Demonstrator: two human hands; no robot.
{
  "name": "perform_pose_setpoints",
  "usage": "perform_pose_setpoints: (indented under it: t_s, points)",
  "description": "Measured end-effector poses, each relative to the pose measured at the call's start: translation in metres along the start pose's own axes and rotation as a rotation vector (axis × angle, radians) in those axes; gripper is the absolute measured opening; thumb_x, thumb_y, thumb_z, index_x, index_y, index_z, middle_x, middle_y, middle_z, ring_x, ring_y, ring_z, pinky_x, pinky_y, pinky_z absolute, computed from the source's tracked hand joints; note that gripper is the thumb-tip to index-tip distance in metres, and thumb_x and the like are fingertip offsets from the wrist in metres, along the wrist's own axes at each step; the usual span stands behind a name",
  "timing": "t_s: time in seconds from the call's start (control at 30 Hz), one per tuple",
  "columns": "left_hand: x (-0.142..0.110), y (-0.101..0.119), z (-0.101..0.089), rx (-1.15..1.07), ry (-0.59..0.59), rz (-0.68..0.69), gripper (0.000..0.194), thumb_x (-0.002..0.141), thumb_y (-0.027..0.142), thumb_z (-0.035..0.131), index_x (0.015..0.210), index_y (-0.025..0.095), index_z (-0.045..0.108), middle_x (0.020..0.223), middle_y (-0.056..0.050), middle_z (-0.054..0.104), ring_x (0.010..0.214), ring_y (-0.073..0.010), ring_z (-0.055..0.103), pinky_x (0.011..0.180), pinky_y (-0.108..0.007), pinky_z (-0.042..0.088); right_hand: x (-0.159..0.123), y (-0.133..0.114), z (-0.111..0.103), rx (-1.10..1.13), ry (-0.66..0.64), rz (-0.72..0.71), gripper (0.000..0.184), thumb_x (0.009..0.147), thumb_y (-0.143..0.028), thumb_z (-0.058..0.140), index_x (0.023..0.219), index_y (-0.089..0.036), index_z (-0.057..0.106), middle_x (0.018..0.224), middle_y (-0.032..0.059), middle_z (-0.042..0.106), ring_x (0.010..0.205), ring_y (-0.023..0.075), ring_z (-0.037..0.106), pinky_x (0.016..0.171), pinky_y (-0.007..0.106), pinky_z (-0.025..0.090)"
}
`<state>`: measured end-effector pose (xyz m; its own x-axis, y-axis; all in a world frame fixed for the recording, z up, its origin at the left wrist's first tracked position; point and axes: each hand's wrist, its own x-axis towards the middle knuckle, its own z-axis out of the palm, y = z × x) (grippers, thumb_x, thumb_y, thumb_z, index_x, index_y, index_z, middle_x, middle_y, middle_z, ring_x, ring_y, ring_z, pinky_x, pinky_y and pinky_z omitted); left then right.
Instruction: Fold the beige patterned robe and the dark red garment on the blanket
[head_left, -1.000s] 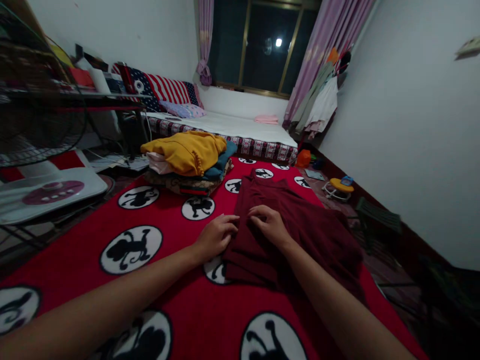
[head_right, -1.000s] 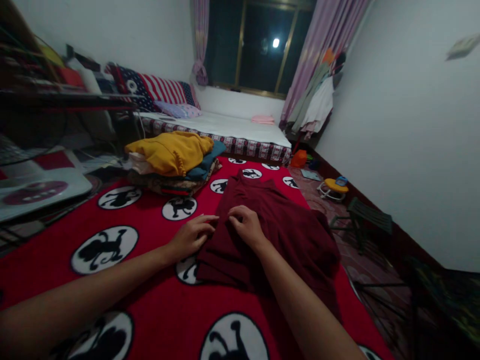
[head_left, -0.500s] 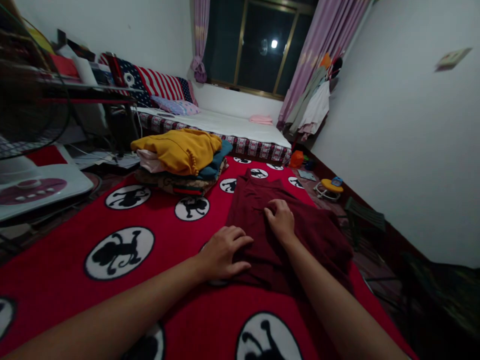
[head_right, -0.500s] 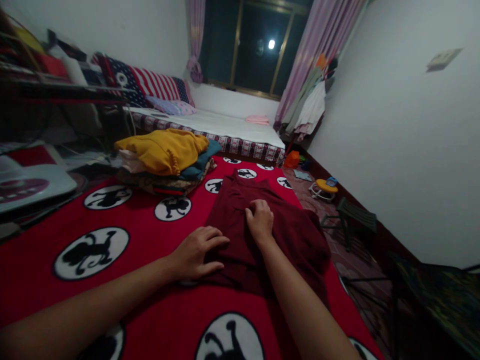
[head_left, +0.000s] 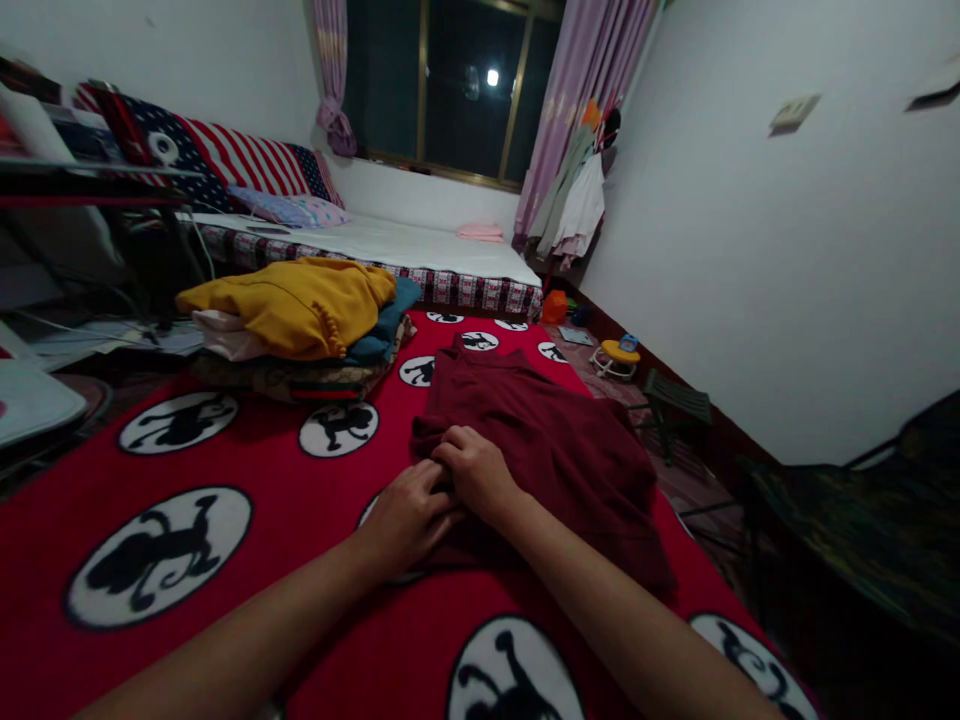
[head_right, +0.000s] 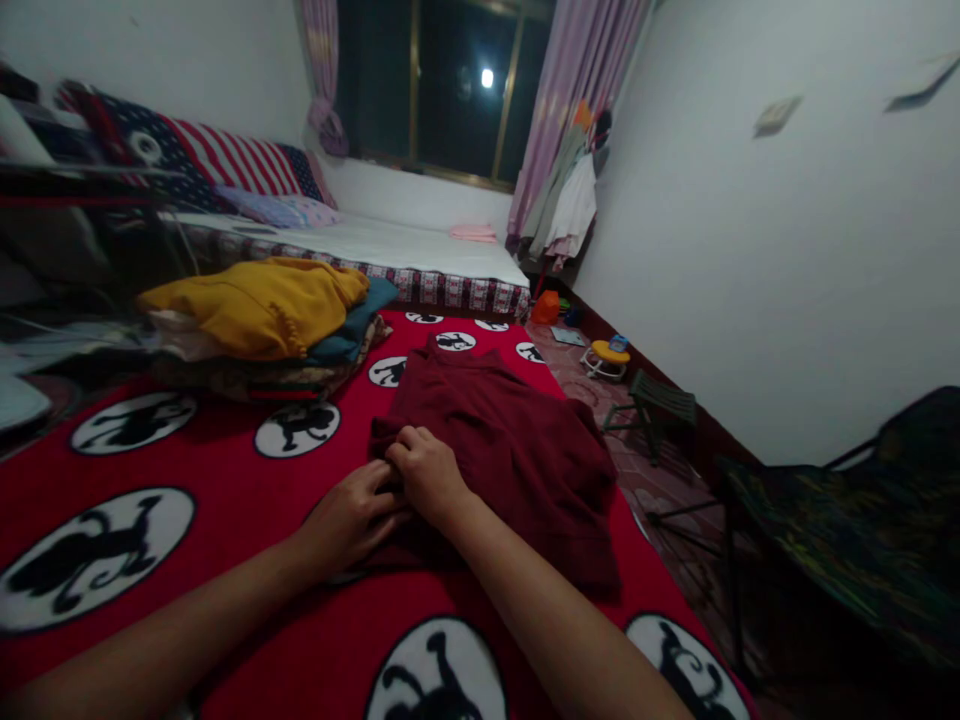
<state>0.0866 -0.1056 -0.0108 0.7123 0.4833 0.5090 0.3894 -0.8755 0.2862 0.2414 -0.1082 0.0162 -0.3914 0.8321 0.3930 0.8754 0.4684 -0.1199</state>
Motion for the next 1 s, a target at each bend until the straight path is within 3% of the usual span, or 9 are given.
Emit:
perform_pose_setpoints:
  t_s: [0.17,0.27,0.37,0.43,0.5,0.6,0.8,0.9,1.0]
  points:
    - [0.001,0.003,-0.003,0.019,-0.005,0.02,0.013,0.085,0.021,0.06,0.088,0.023,0.073,0.098,-0.007,0.061,0.093,-0.0217,0.054,0.08,-0.036,0.05,-0.003,0.008,0.004,0.147,0.044,0.005,0.013,0.087,-0.015,0.058,0.092,-0.021,0.068,0.095,0.0046,0.062,0.089,0.0162,0.054,0.075,0.026,0.043]
    - [0.002,0.004,-0.004,0.017,-0.012,0.021,0.015,0.087,0.022,0.058,0.092,0.023,0.072,0.098,-0.007,0.062,0.094,-0.0216,0.055,0.081,-0.036,0.049,0.001,0.018,-0.004,0.334,0.168,0.009,0.017,0.089,-0.014,0.053,0.087,-0.021,0.068,0.092,0.0033,0.063,0.086,0.0137,0.058,0.076,0.024,0.046]
    - [0.001,0.004,-0.004,0.01,-0.003,0.028,0.017,0.088,0.022,0.057,0.099,0.024,0.07,0.098,-0.006,0.064,0.093,-0.0211,0.056,0.079,-0.036,0.048,0.001,0.039,-0.017,0.384,0.431,0.215,0.018,0.088,-0.014,0.051,0.087,-0.021,0.067,0.092,0.0046,0.063,0.088,0.0157,0.06,0.082,0.028,0.048]
    - [0.002,0.004,-0.004,0.01,0.022,0.038,0.017,0.087,0.023,0.058,0.1,0.023,0.069,0.098,-0.006,0.065,0.093,-0.0211,0.056,0.081,-0.037,0.047,0.0,0.054,-0.023,0.254,0.509,0.422,0.018,0.084,-0.012,0.054,0.092,-0.02,0.068,0.102,0.0084,0.063,0.098,0.0207,0.058,0.089,0.036,0.047]
    - [0.003,0.004,-0.005,0.014,0.039,0.046,0.015,0.087,0.023,0.059,0.098,0.023,0.069,0.098,-0.006,0.065,0.095,-0.0214,0.056,0.084,-0.039,0.045,-0.003,0.065,-0.024,0.095,0.446,0.528,0.025,0.08,-0.014,0.059,0.102,-0.02,0.068,0.122,0.0121,0.058,0.114,0.0267,0.052,0.097,0.045,0.042]
    - [0.005,0.006,-0.006,0.021,0.027,0.063,0.014,0.088,0.023,0.056,0.094,0.021,0.069,0.094,-0.006,0.066,0.091,-0.0206,0.057,0.083,-0.038,0.045,-0.005,0.065,-0.016,-0.011,0.263,0.447,0.04,0.083,-0.023,0.06,0.123,-0.022,0.06,0.145,0.0113,0.043,0.134,0.0293,0.035,0.107,0.053,0.032]
    - [0.001,0.012,-0.008,-0.011,-0.045,0.071,0.019,0.09,0.022,0.051,0.093,0.019,0.069,0.089,-0.006,0.066,0.086,-0.0196,0.057,0.077,-0.033,0.045,0.001,0.052,0.01,-0.081,-0.101,0.309,0.059,0.092,-0.049,0.045,0.145,-0.023,0.037,0.153,0.0109,0.033,0.144,0.0303,0.02,0.111,0.064,0.013]
    - [0.006,0.016,-0.014,-0.061,-0.067,0.005,0.021,0.091,0.027,0.051,0.088,0.019,0.071,0.087,-0.006,0.067,0.084,-0.0186,0.058,0.076,-0.03,0.044,0.003,0.053,0.014,-0.107,-0.155,0.323,0.062,0.093,-0.052,0.041,0.147,-0.024,0.033,0.156,0.0096,0.025,0.145,0.03,0.015,0.112,0.062,0.01]
    - [0.029,0.018,-0.02,-0.099,-0.122,-0.179,0.034,0.092,0.034,0.049,0.07,0.017,0.069,0.07,-0.005,0.066,0.07,-0.017,0.06,0.068,-0.028,0.044,0.004,0.056,0.013,-0.048,-0.13,0.336,0.058,0.092,-0.048,0.044,0.145,-0.025,0.037,0.155,0.0072,0.028,0.145,0.0274,0.016,0.114,0.059,0.009]
